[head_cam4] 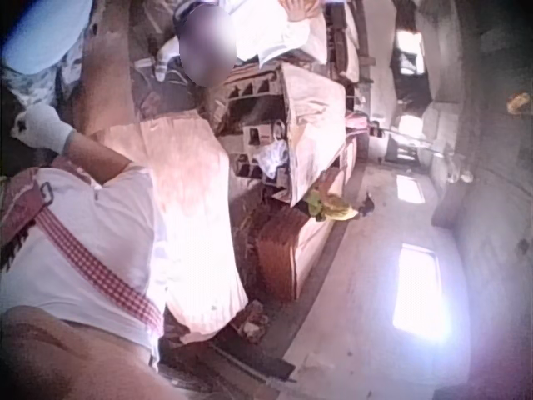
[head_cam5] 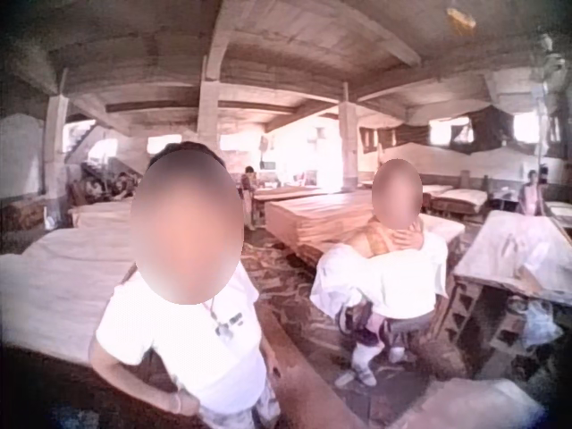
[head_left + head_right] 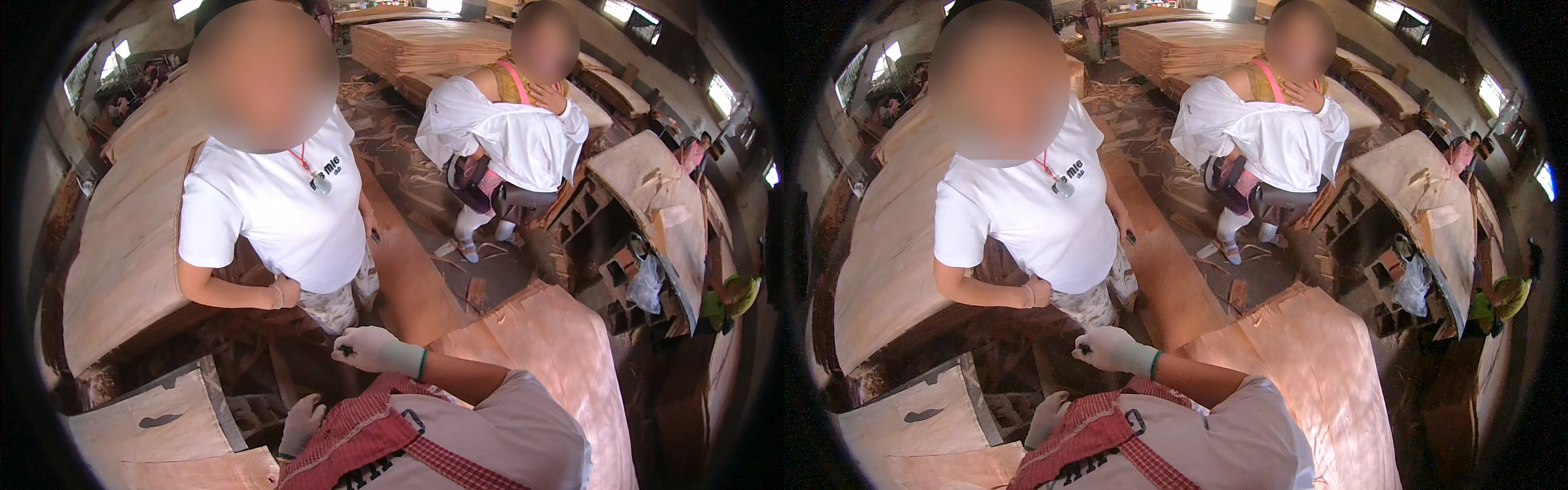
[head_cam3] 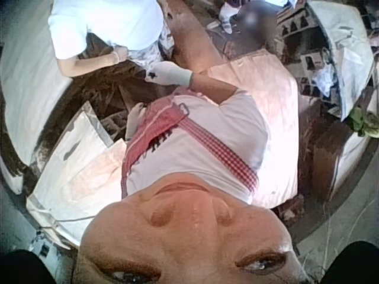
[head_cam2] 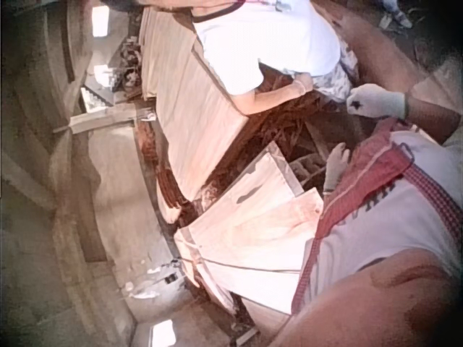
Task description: The person manipulates large sheets of wood veneer, using a knife to trim pieces and applying small strips of tape to secure sections of the veneer sheets.
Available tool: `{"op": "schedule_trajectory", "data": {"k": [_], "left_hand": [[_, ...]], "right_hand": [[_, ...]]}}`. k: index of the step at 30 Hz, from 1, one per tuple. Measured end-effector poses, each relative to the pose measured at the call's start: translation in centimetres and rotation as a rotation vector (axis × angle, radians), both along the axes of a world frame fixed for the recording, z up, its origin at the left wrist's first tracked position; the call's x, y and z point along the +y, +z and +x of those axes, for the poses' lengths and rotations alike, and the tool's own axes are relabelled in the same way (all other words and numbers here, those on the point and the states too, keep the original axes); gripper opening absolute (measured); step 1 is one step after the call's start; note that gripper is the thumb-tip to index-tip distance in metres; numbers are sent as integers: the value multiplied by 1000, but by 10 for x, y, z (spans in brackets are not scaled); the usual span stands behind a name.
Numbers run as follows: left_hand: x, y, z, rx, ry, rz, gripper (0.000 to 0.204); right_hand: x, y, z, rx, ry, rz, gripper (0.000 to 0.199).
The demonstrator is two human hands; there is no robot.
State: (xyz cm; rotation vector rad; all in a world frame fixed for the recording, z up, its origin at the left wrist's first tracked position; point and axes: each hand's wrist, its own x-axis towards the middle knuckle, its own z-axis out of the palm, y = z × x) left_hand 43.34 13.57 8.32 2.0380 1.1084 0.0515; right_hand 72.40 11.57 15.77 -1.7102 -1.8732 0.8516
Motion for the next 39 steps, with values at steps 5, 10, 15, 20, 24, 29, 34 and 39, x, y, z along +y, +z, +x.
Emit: {"op": "schedule_trajectory", "data": {"k": [5, 10, 15, 20, 24, 29, 34, 39], "left_hand": [[-4, 0, 16, 73, -32, -18, 42], [26, -25, 13, 186, -210, -63, 41], [50, -15, 31, -562, 15, 130, 25], [70, -8, 39, -281, -73, -91, 32], [67, -2, 29, -231, -92, -127, 30], [63, -2, 20, -327, -46, -61, 27], [58, 6, 11, -297, 1, -47, 25], [62, -79, -25, -147, -171, 101, 34]], "right_hand": [[3, -3, 8, 23, 40, -4, 23], [19, 29, -16, 745, 212, 46, 27], [31, 52, -54, 1048, 416, -107, 25], [34, 36, -53, 987, 218, -147, 23], [35, 27, -67, 909, 226, -118, 24], [41, 48, -93, 1135, 347, -496, 27], [45, 47, -97, 959, 273, -459, 20], [50, 40, -108, 879, 264, -297, 23]]}}
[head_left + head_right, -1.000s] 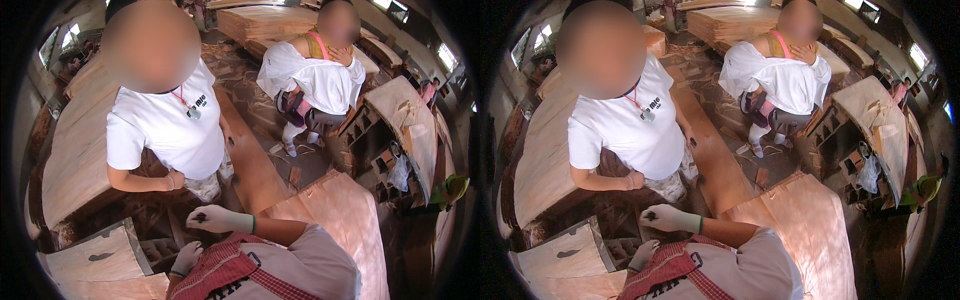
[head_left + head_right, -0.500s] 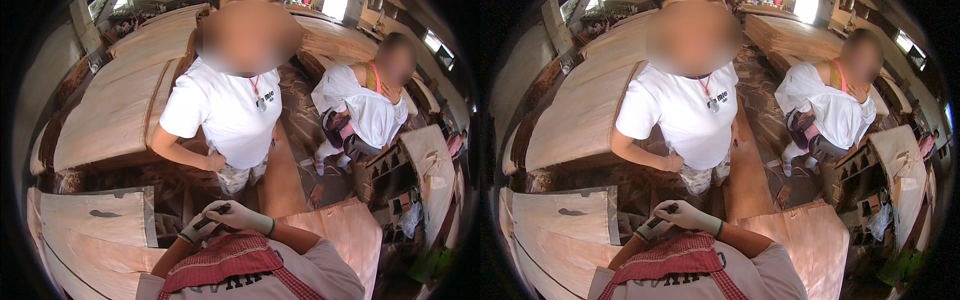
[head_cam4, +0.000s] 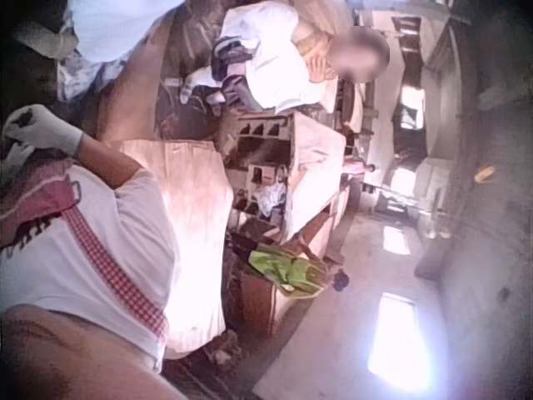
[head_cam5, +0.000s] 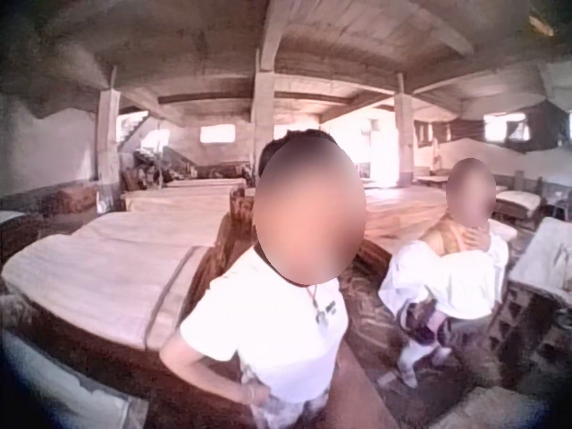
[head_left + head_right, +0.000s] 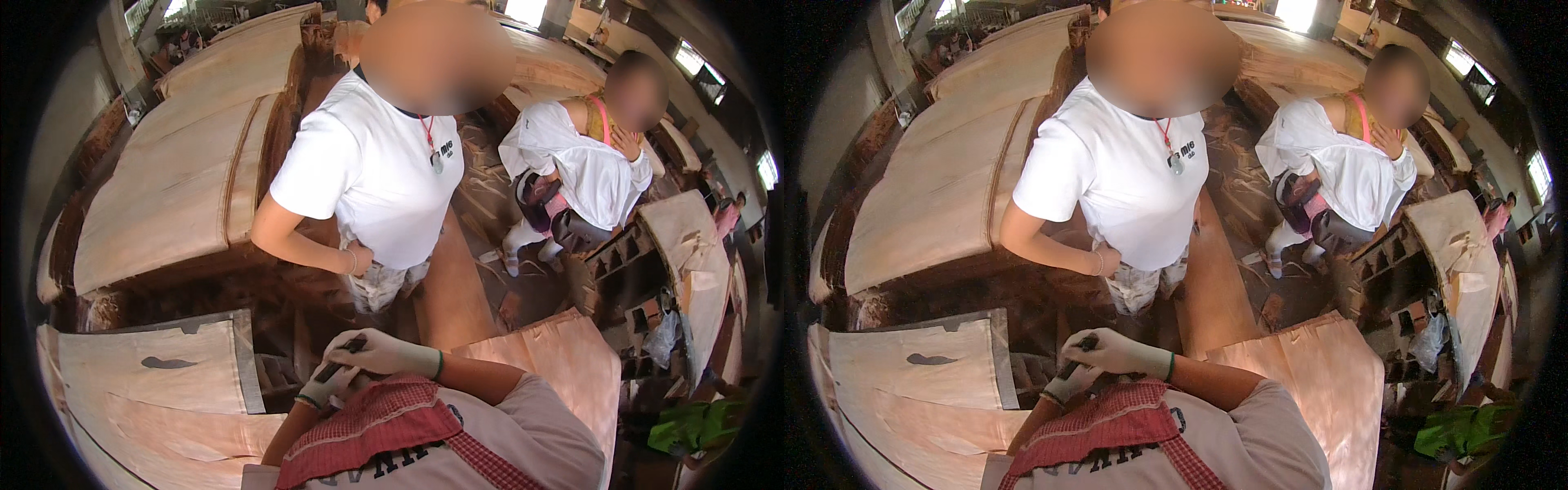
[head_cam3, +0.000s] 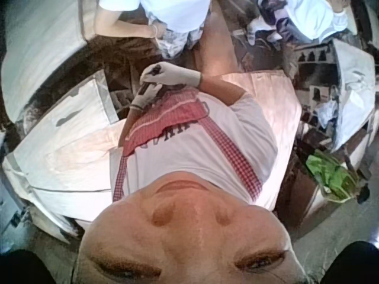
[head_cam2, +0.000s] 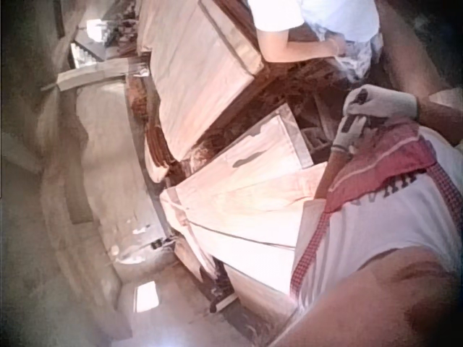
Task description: The person manipulates large sheets of wood veneer, using a knife to trim pieces and applying small strips of tape to secure sections of the veneer sheets.
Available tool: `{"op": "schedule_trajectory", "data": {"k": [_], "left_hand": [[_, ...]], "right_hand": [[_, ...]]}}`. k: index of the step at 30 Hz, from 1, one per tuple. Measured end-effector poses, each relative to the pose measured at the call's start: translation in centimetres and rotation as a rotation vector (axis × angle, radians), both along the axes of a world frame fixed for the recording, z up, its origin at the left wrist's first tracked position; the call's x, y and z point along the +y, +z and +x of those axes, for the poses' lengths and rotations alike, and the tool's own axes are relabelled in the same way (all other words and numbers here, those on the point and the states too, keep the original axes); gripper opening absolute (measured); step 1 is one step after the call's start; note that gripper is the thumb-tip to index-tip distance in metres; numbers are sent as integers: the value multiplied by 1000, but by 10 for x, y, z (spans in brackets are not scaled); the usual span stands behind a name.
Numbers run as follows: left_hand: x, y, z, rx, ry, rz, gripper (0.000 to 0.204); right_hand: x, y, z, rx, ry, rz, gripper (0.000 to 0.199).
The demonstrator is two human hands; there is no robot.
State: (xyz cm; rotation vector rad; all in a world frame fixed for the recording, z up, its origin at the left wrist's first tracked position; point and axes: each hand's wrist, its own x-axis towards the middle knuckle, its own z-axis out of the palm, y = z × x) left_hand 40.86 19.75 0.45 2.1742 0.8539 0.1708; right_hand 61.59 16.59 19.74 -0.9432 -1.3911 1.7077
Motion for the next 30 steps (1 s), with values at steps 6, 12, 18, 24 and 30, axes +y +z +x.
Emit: {"op": "schedule_trajectory", "data": {"k": [6, 12, 18, 24, 30], "left_hand": [[2, 30, -1, 141, -327, 205, 35], [6, 46, -8, 133, 29, -166, 44], [-3, -16, -44, 263, -13, -227, 41], [5, -23, -42, 270, -115, -218, 40], [11, -8, -18, 239, -79, -189, 40]], "right_hand": [[4, -7, -8, -289, -118, 242, 22], [-10, -37, 24, -562, -274, 205, 21], [-31, -60, 27, -746, -208, 253, 15], [-36, -58, 25, -870, -137, 243, 20], [-30, -55, 20, -1011, 131, 120, 22]]}}
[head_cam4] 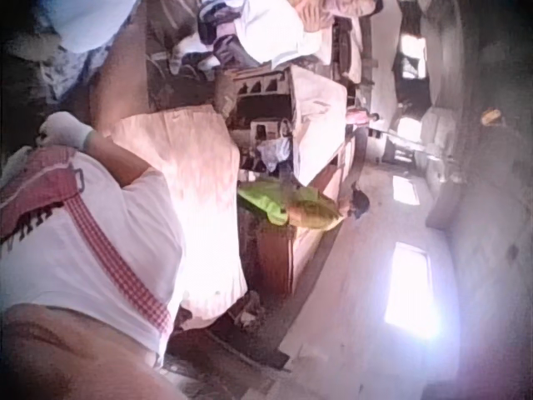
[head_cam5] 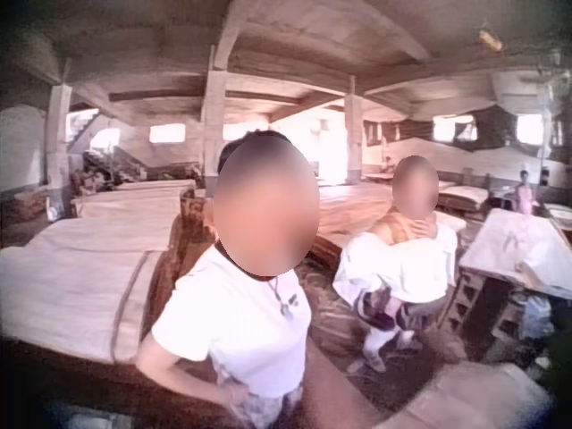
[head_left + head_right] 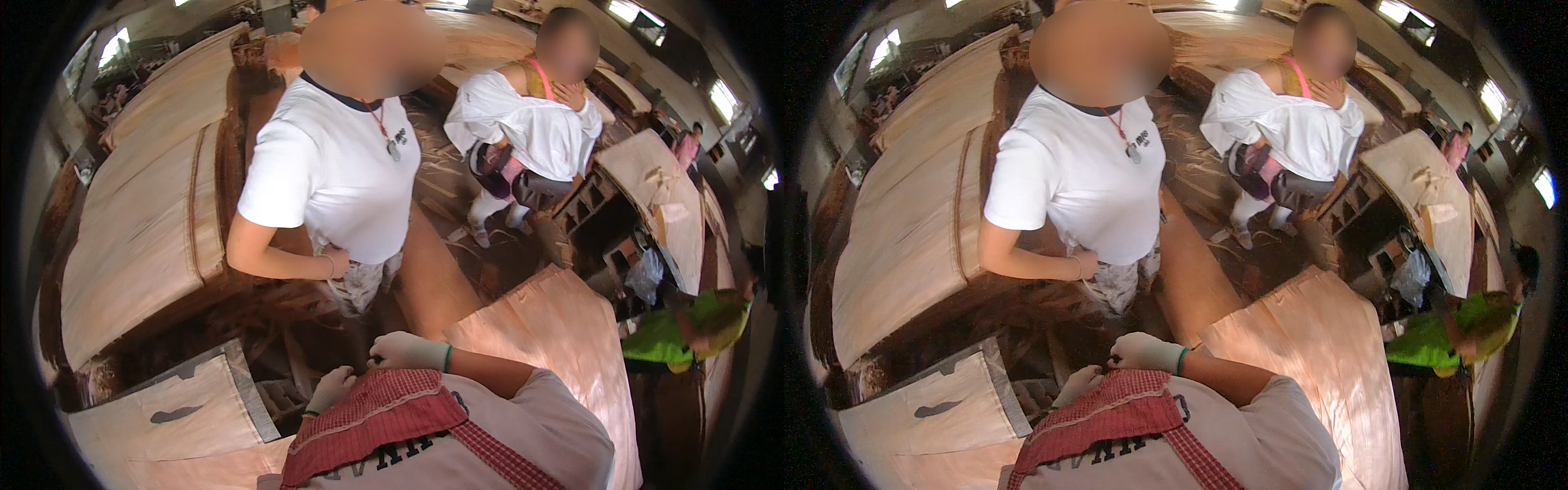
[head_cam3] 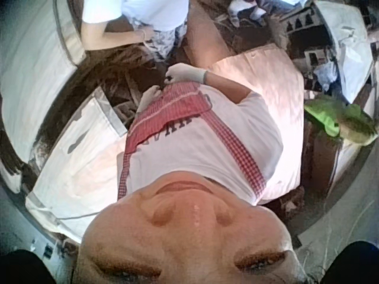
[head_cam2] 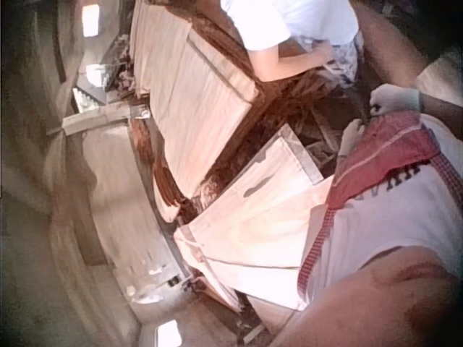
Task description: The person manipulates large sheets of wood veneer, using a knife to trim pieces and applying small strips of tape to secure sections of the veneer sheets.
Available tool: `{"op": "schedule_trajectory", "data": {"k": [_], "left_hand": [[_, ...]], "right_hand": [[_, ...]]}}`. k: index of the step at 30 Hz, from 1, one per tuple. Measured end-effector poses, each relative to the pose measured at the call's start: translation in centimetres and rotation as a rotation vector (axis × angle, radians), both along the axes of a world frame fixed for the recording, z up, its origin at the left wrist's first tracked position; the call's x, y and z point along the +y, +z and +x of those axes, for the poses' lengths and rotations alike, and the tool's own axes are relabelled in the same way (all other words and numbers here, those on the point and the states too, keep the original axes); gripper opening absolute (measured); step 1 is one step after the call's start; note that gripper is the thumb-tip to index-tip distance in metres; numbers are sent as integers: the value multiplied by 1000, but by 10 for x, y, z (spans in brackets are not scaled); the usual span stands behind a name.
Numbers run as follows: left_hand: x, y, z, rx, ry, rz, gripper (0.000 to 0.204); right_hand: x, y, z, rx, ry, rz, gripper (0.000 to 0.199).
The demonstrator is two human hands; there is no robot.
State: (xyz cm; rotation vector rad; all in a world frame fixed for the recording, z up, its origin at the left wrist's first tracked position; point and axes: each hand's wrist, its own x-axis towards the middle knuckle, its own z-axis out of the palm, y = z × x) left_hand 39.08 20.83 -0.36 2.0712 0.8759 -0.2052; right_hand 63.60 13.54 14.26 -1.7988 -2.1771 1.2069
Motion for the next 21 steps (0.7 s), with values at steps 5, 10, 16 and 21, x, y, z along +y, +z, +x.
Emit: {"op": "schedule_trajectory", "data": {"k": [5, 10, 16, 21], "left_hand": [[-5, 7, 6, -17, -44, -47, 43], [-20, 41, 26, 180, -6, -267, 46], [-14, 8, 9, 128, -57, -152, 40], [50, 52, 5, -409, -265, 336, 27]], "right_hand": [[-7, -49, -17, 53, 121, 32, 25], [-20, -21, -2, 35, 68, -61, 29], [-17, 9, -7, 38, -30, 42, 26], [-24, 9, -3, 87, -121, 133, 26]]}}
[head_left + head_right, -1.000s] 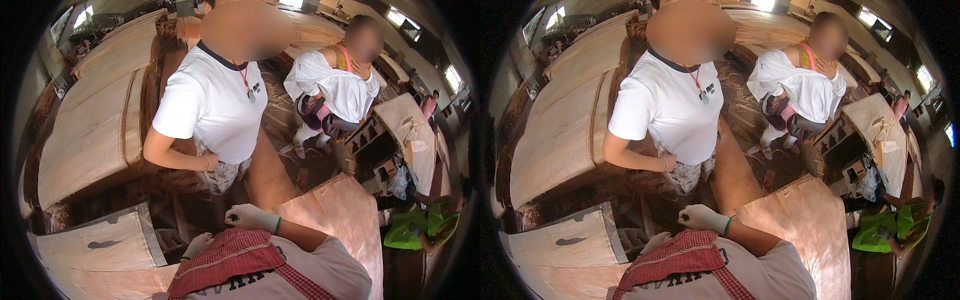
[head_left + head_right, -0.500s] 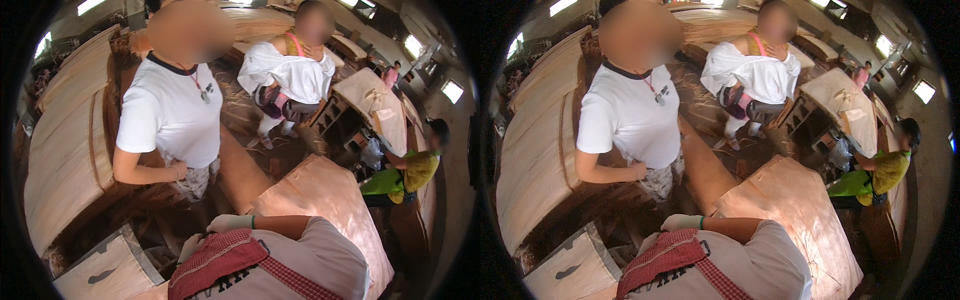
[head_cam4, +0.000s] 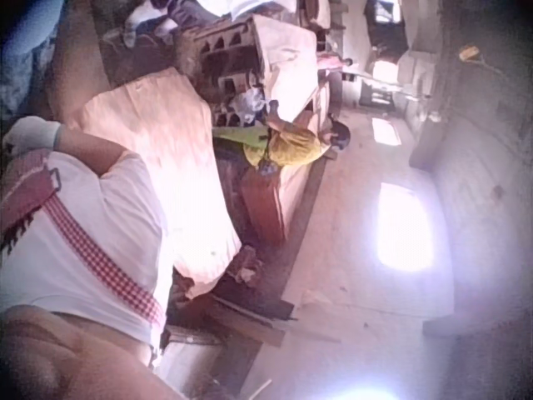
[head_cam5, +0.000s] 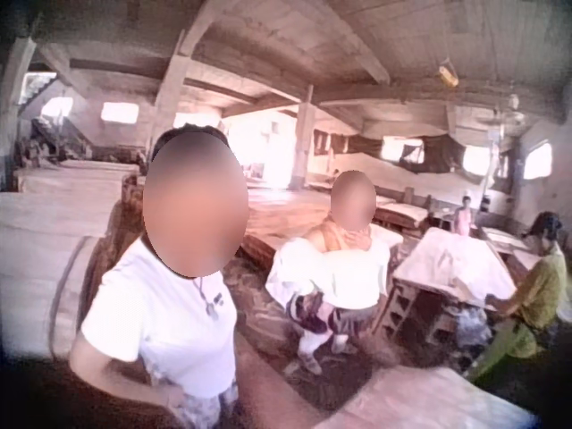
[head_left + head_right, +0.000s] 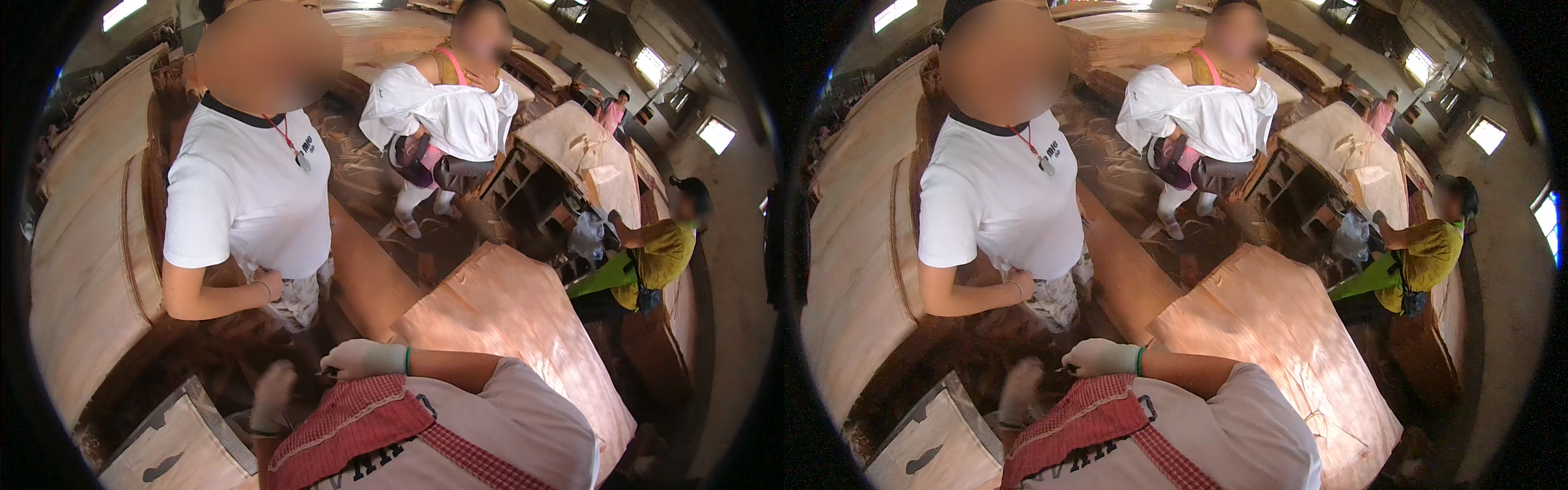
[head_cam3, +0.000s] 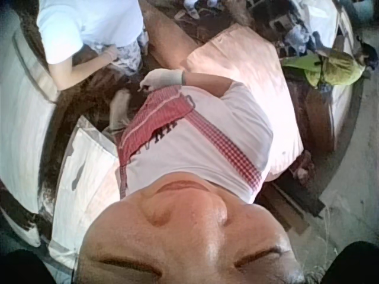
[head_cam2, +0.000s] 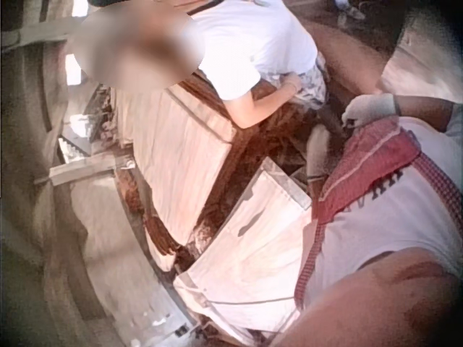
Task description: The person manipulates large sheets of wood veneer, using a knife to trim pieces and applying small strips of tape to secure sections of the veneer sheets.
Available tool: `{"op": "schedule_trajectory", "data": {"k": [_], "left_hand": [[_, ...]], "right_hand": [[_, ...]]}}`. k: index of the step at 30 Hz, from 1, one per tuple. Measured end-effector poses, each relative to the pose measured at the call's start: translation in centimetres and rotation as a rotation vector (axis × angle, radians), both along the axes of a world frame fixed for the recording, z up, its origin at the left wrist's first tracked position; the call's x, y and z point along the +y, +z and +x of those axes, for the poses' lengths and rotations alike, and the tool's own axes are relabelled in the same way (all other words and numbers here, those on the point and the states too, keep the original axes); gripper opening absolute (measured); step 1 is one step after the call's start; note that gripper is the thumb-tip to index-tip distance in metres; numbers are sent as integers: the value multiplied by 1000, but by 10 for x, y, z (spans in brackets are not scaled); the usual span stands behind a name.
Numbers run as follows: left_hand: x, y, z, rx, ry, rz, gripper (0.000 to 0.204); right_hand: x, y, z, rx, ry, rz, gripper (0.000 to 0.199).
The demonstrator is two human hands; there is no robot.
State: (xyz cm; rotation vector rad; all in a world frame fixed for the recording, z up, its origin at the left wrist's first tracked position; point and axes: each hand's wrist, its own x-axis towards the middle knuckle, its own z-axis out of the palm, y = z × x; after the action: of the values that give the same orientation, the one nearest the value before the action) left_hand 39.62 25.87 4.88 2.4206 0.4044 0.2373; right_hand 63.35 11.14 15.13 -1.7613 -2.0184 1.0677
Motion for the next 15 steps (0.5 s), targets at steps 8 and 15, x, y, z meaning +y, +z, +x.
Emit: {"op": "schedule_trajectory", "data": {"k": [8, 15], "left_hand": [[29, 322, 53, -863, 253, 635, 26], [-2, 408, 177, -931, -84, 743, 26]], "right_hand": [[-4, -8, -4, -15, 51, -45, 29], [-10, -5, -2, -58, 3, 44, 28]]}}
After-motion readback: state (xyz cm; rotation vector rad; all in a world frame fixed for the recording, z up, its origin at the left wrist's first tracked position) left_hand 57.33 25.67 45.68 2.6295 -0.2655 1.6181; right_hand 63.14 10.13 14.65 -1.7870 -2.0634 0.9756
